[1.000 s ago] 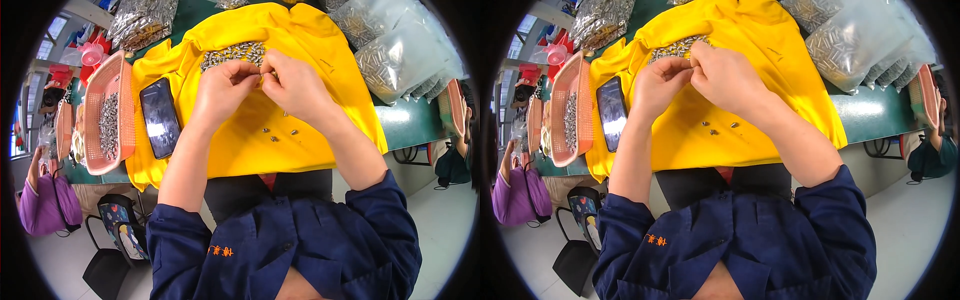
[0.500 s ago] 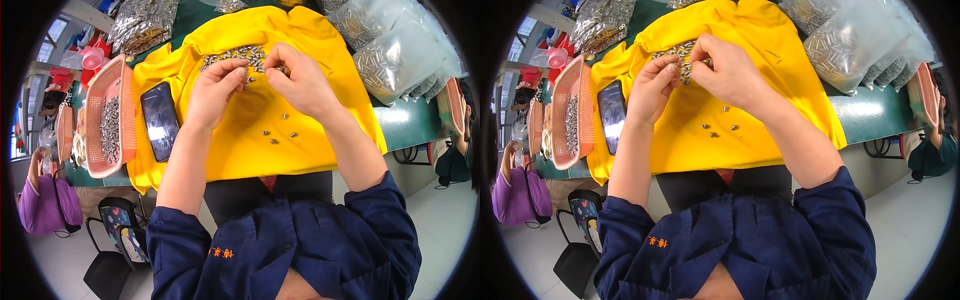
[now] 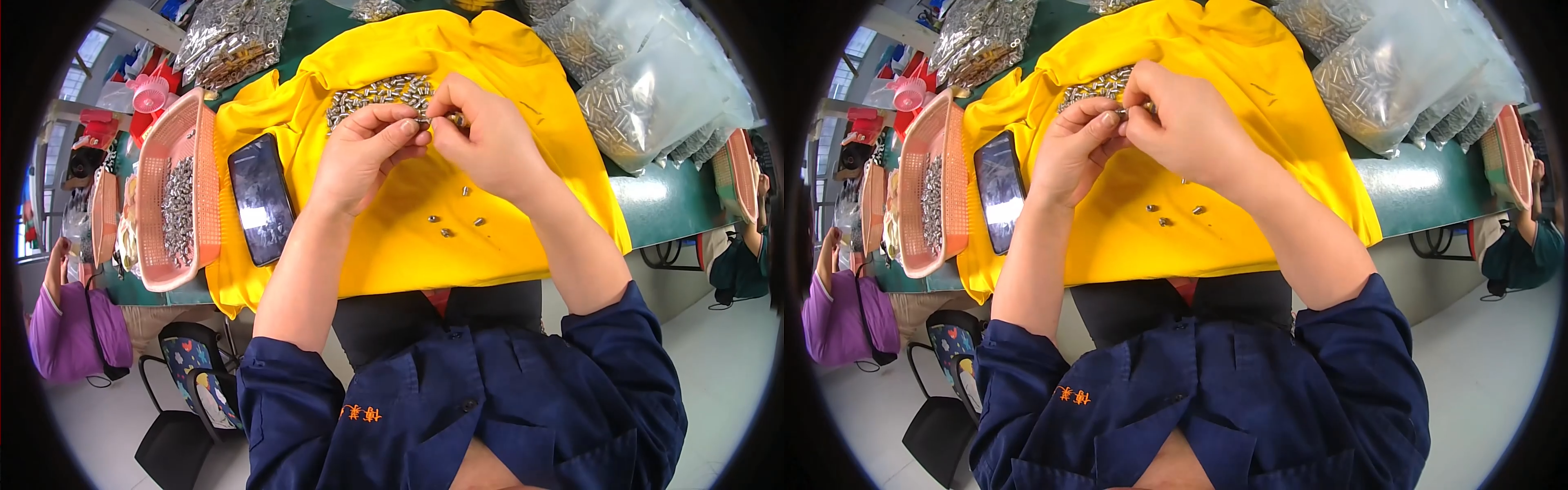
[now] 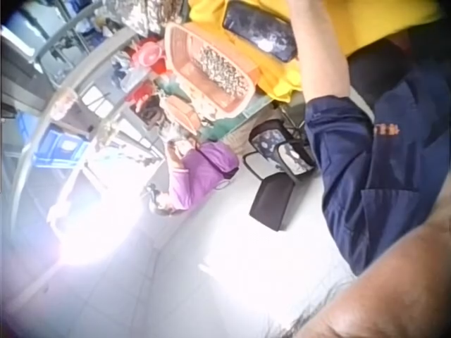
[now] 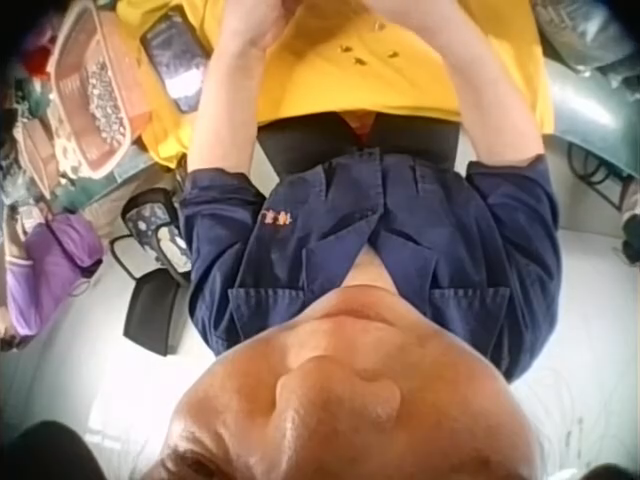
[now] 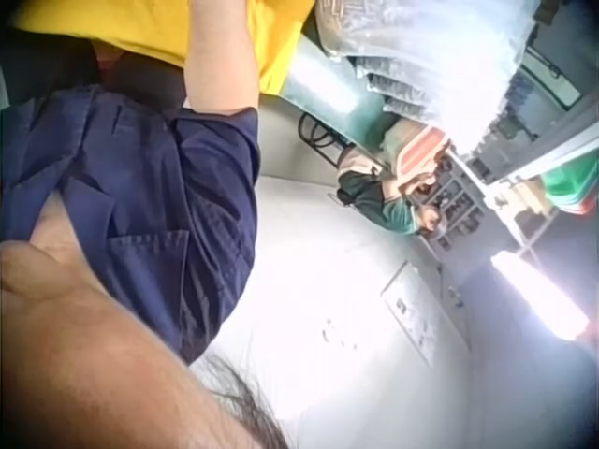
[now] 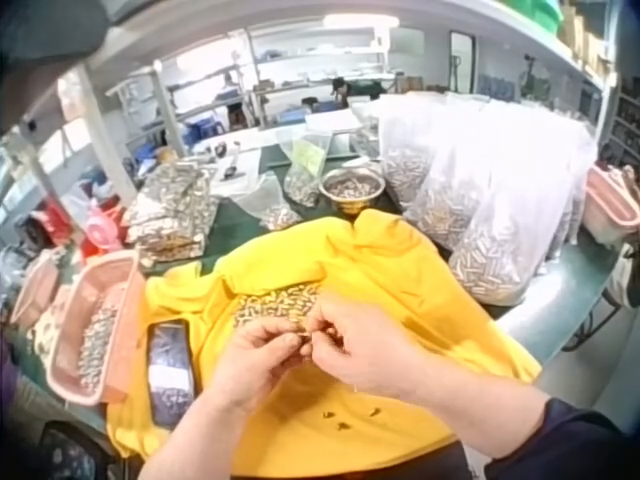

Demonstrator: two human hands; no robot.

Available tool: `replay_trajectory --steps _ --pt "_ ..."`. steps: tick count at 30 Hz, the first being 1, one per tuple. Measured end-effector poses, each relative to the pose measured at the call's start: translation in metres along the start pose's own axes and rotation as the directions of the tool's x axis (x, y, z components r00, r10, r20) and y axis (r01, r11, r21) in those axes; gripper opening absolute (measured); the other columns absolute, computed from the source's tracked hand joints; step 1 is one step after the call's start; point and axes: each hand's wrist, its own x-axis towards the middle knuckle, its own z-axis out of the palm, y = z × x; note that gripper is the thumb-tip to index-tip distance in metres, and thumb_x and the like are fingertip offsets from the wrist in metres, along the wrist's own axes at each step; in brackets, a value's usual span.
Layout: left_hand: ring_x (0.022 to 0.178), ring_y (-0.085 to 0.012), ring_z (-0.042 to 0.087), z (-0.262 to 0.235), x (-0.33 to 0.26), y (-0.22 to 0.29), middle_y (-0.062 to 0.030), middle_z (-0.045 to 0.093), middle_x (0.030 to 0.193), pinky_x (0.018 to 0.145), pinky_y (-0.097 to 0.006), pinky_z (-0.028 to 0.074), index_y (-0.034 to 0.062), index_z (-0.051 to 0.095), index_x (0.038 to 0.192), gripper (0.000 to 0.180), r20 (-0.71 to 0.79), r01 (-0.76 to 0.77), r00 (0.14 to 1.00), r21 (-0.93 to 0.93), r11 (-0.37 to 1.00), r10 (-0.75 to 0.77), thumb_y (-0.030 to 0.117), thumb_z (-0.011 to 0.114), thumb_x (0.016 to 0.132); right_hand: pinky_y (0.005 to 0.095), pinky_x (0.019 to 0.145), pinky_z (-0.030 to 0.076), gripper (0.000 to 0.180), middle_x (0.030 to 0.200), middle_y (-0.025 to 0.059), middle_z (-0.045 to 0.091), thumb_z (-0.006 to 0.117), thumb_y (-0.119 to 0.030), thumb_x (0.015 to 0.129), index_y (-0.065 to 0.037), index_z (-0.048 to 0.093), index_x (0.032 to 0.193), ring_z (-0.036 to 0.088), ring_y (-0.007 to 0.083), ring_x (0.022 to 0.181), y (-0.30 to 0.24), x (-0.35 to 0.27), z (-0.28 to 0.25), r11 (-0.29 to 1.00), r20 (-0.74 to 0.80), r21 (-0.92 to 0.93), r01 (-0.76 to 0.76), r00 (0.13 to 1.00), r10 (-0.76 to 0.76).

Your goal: The person is manually assembling small metal components by inserting pins into metal bases on a workspace.

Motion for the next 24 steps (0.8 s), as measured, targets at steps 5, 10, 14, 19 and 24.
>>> replay_trajectory --steps 5,10,14,19,24 --pt "0.074 -0.0158 0.060 0.004 0.002 0.001 -0.0080 0.061 0.082 0.070 -0.025 0.049 -0.0016 0.058 0.089 0.010 -0.035 -0.077 0.995 0.245 0.966 0.088 0.002 0.057 0.079 0.0349 0.053 0.042 0.008 0.064 0.0149 0.054 0.051 -0.010 0.074 -0.004 0.046 0.075 0.054 0.0313 0.060 0.003 -0.002 0.004 0.954 -0.030 -0.278 0.109 0.992 -0.122" --pt "0.072 -0.0156 0.060 0.001 0.001 0.002 -0.0084 0.061 0.081 0.069 -0.025 0.049 -0.0019 0.058 0.089 0.012 -0.071 -0.086 0.992 0.244 0.966 0.107 0.002 0.057 0.079 0.0310 0.052 0.041 0.008 0.062 0.0111 0.054 0.050 -0.010 0.074 -0.003 0.048 0.078 0.054 0.0231 0.056 0.008 0.001 0.004 0.998 -0.032 -0.062 0.013 0.999 -0.015" --pt "0.071 -0.0124 0.059 -0.004 -0.003 0.005 -0.0042 0.062 0.076 0.066 -0.024 0.048 -0.0001 0.061 0.086 0.010 -0.122 -0.050 0.984 0.516 0.855 0.131 0.004 0.059 0.076 0.0278 0.051 0.040 0.009 0.063 0.0079 0.055 0.051 -0.008 0.074 -0.002 0.050 0.079 0.052 0.0156 0.055 0.003 0.004 -0.007 0.997 -0.234 -0.076 0.000 0.972 -0.018" --pt "0.076 -0.0270 0.059 0.023 -0.029 -0.013 -0.0107 0.061 0.080 0.068 -0.030 0.047 0.0035 0.062 0.082 0.014 0.317 -0.314 0.948 0.922 0.228 0.025 0.005 0.057 0.068 0.0227 0.054 0.039 0.009 0.067 0.0037 0.051 0.051 -0.008 0.075 -0.001 0.049 0.081 0.045 0.0093 0.059 0.003 0.003 -0.009 0.991 -0.191 -0.132 0.024 0.980 -0.049" --pt "0.079 -0.0281 0.057 0.015 -0.022 0.012 -0.0107 0.060 0.083 0.070 -0.032 0.046 0.0036 0.061 0.082 0.014 0.198 -0.217 0.949 0.975 0.051 0.245 0.007 0.058 0.070 0.0298 0.051 0.041 0.008 0.063 0.0098 0.054 0.053 -0.009 0.072 -0.002 0.049 0.075 0.052 0.0207 0.054 -0.003 0.003 -0.010 0.995 -0.211 -0.098 0.011 0.977 -0.031"
